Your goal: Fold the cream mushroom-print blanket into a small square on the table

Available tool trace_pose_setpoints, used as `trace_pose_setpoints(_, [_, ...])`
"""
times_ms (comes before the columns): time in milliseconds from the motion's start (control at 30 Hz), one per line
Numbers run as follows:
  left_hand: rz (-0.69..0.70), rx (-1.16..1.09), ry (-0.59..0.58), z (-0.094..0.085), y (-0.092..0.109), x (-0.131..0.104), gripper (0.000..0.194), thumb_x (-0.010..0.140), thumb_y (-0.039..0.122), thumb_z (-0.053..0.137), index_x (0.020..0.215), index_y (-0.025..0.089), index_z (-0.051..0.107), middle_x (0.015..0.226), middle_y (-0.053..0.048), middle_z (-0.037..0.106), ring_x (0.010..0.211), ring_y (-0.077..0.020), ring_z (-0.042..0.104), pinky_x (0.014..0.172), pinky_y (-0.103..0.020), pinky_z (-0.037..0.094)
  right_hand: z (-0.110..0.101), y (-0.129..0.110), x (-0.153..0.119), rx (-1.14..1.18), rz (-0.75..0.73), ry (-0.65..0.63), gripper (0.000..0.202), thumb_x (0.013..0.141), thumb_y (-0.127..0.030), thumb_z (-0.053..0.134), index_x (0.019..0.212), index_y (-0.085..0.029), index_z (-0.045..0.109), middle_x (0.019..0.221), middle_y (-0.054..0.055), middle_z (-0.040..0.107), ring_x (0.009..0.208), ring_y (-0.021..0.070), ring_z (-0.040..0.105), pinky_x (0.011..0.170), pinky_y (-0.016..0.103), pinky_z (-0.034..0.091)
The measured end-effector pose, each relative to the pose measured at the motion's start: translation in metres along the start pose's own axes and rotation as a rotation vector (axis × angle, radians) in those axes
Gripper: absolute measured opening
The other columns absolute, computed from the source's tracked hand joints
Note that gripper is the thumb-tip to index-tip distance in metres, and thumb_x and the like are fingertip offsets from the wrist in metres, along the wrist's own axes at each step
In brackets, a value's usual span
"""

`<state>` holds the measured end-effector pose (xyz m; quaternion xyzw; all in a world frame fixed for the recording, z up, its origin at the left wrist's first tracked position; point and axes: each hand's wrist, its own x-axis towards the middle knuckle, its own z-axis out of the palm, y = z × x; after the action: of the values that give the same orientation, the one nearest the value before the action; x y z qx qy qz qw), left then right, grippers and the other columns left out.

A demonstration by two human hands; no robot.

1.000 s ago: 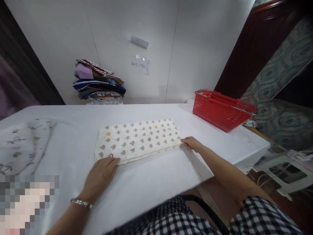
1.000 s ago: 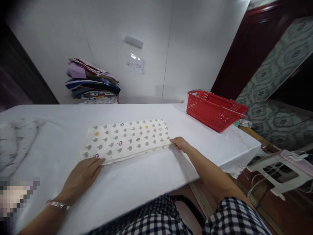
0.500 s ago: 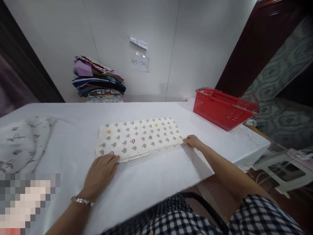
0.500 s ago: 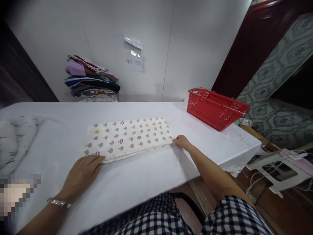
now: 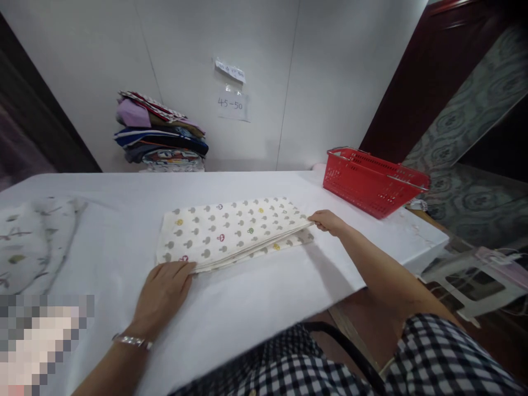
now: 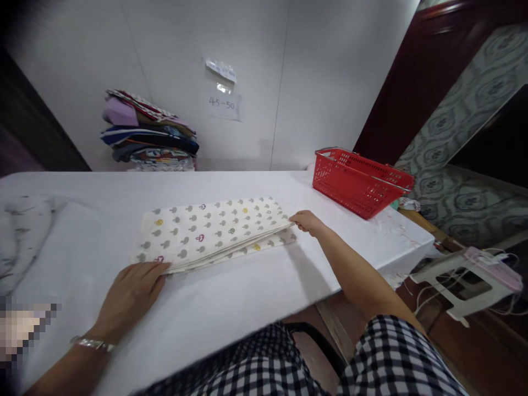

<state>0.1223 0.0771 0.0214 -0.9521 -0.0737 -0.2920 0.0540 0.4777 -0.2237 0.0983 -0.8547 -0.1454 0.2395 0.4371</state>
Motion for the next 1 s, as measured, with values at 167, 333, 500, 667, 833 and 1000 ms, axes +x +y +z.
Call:
trace_pose_setpoints(167, [-0.009,-0.004,0.003,0.003,-0.003,-0.002,0.028,0.085,0.024,0.038,0.098,0.019,0.063,0.098,-0.009,0.067,0.090,-0.0242,0.060,0.082,-0.039,0.041,-0.001,-0.002,0.003,-0.029,0.007,0.009,0.023,0.071,-0.024,0.062,0.057,-0.018,0.045,0.042,-0.007,0.039,0.036,0.0032,0.027,0.037,0.020,0.015])
trace_pose_setpoints(333, [0.088,0.007,0.013,0.005,-0.003,-0.003,0.027,0.085,0.022,0.039,0.097,0.017,0.063,0.093,-0.009,0.068,0.086,-0.0226,0.061,0.084,-0.039,0.041,0.011,0.027,0.000,-0.128,0.067,0.054,0.027,0.066,-0.023,0.066,0.051,-0.018,0.045,0.036,-0.007,0.034,0.035,0.0046,0.028,0.037,0.020,0.017])
trace_pose_setpoints(500, [0.079,0.008,0.000,0.007,-0.002,-0.004,0.027,0.085,0.021,0.041,0.099,0.017,0.063,0.096,-0.009,0.067,0.087,-0.0227,0.061,0.084,-0.040,0.041,0.019,0.045,-0.002,-0.198,0.090,0.047,0.027,0.069,-0.021,0.062,0.049,-0.018,0.044,0.035,-0.006,0.035,0.035,0.0063,0.031,0.038,0.021,0.021])
trace_pose_setpoints(667, [0.007,-0.014,-0.056,0.003,0.001,-0.005,0.027,0.083,0.018,0.042,0.101,0.017,0.062,0.102,-0.010,0.065,0.094,-0.0224,0.059,0.083,-0.037,0.043,0.020,0.047,-0.001,-0.279,0.075,0.037,0.021,0.072,-0.022,0.056,0.054,-0.019,0.046,0.037,-0.007,0.036,0.036,0.0073,0.034,0.040,0.021,0.024])
trace_pose_setpoints(833, [-0.084,0.018,-0.071,-0.010,0.009,-0.003,0.026,0.079,0.011,0.044,0.097,0.016,0.062,0.100,-0.010,0.064,0.093,-0.0219,0.057,0.081,-0.037,0.043,0.020,0.053,0.004,-0.419,0.029,0.046,0.012,0.071,-0.023,0.058,0.061,-0.018,0.053,0.041,-0.003,0.047,0.039,0.0112,0.043,0.045,0.024,0.029])
trace_pose_setpoints(1000, [-0.115,0.022,-0.053,-0.012,0.010,-0.003,0.026,0.078,0.009,0.045,0.097,0.017,0.061,0.096,-0.007,0.064,0.092,-0.0207,0.056,0.086,-0.039,0.041,0.019,0.053,0.010,-0.657,-0.018,0.028,0.017,0.074,-0.030,0.054,0.068,-0.015,0.060,0.064,0.006,0.064,0.056,0.0162,0.057,0.052,0.025,0.036])
